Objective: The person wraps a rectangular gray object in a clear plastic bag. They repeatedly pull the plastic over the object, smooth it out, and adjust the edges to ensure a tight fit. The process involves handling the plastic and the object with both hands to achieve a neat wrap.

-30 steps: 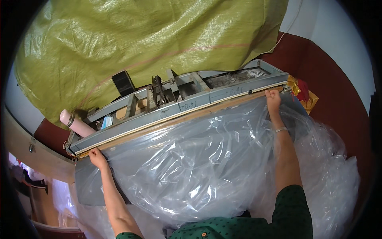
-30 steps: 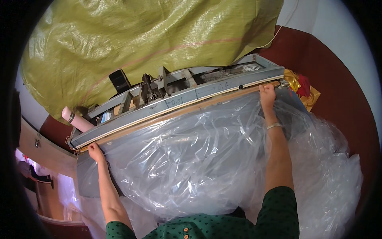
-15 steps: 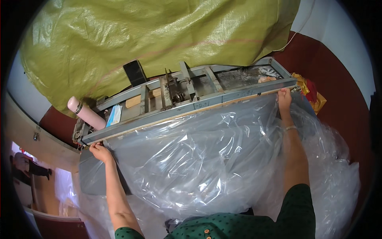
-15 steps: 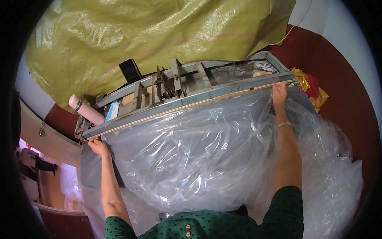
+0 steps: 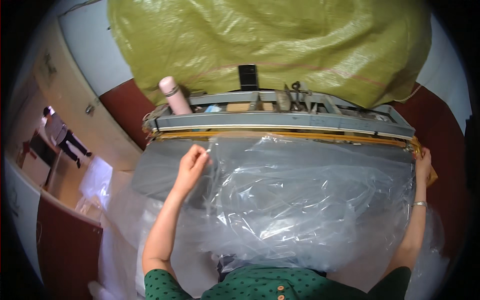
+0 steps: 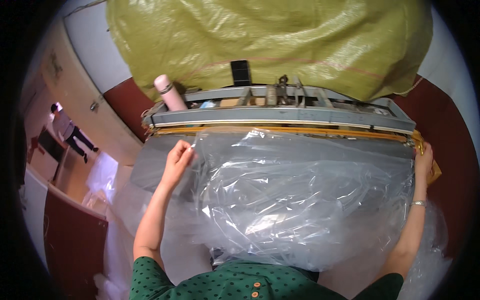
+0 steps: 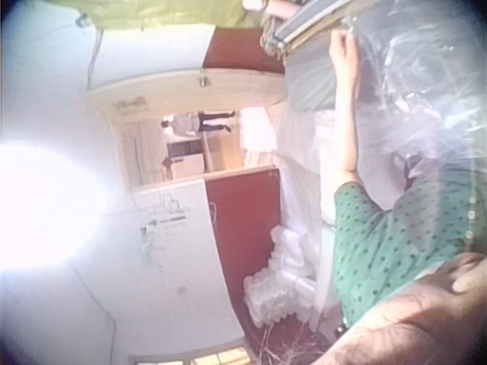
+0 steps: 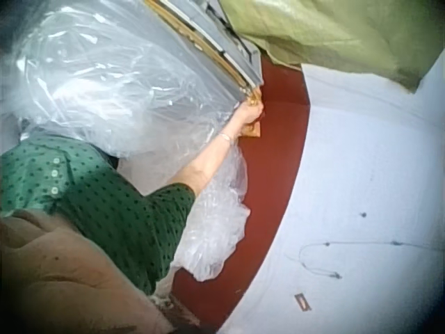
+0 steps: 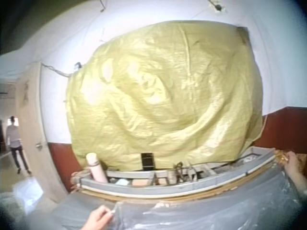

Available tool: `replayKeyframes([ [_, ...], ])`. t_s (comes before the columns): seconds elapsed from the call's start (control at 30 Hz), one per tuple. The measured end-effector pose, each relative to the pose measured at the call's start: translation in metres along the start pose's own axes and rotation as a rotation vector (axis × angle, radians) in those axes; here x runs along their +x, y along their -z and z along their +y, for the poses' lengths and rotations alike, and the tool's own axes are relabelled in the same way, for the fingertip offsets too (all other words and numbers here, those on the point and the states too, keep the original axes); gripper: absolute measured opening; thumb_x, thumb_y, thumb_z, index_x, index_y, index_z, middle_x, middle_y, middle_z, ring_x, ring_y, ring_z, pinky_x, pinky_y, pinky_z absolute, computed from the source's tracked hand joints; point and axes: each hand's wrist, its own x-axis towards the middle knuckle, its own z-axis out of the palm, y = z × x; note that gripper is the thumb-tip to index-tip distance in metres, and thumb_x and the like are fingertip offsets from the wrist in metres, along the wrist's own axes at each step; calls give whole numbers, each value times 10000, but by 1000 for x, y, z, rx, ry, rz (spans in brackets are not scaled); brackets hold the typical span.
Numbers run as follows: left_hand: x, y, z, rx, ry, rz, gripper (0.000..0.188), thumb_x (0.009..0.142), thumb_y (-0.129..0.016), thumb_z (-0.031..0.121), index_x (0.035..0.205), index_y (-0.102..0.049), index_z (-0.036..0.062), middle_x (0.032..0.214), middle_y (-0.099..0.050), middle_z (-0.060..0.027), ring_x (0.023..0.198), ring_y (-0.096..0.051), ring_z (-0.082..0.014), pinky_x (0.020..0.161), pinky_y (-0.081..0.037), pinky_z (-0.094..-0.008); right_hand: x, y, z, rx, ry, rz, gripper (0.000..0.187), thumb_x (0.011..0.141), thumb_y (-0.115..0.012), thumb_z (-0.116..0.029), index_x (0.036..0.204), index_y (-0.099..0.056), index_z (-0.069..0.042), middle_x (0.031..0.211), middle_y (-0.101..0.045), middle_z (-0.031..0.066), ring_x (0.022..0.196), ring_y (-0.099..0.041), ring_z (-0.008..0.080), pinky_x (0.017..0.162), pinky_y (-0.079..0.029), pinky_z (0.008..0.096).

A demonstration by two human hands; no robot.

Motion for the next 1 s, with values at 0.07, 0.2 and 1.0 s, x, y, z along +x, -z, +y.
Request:
replayKeyframes([
  [0.07, -9, -2, 25, -194, 12, -43, 123, 890, -528, 118, 802, -478, 48, 758, -570, -14, 667, -475, -59, 622, -410, -208, 6, -10, -77, 300, 215, -107, 190, 784, -602, -67, 967, -573, -22, 895, -621, 106, 823, -599, 179, 728, -464, 304],
  [0.2, -34, 13, 52, -249, -18, -85, 97, 860, -566, 73, 807, -496, 31, 849, -582, -56, 770, -524, -87, 704, -433, -223, -58, -2, -327, 630, 615, -532, 208, 769, -635, -109, 957, -604, -26, 945, -605, 81, 901, -570, 183, 808, -446, 294],
  [1.0, -33, -25, 43, 663, -508, 433, 398, 638, -684, 49, 979, -480, 37, 1001, -522, -144, 974, -503, -315, 834, -389, -393, -274, -74, -521, 1348, 246, -1514, 231, 894, -508, -221, 969, -647, -52, 756, -581, -31, 625, -466, 28, 526, -363, 172],
])
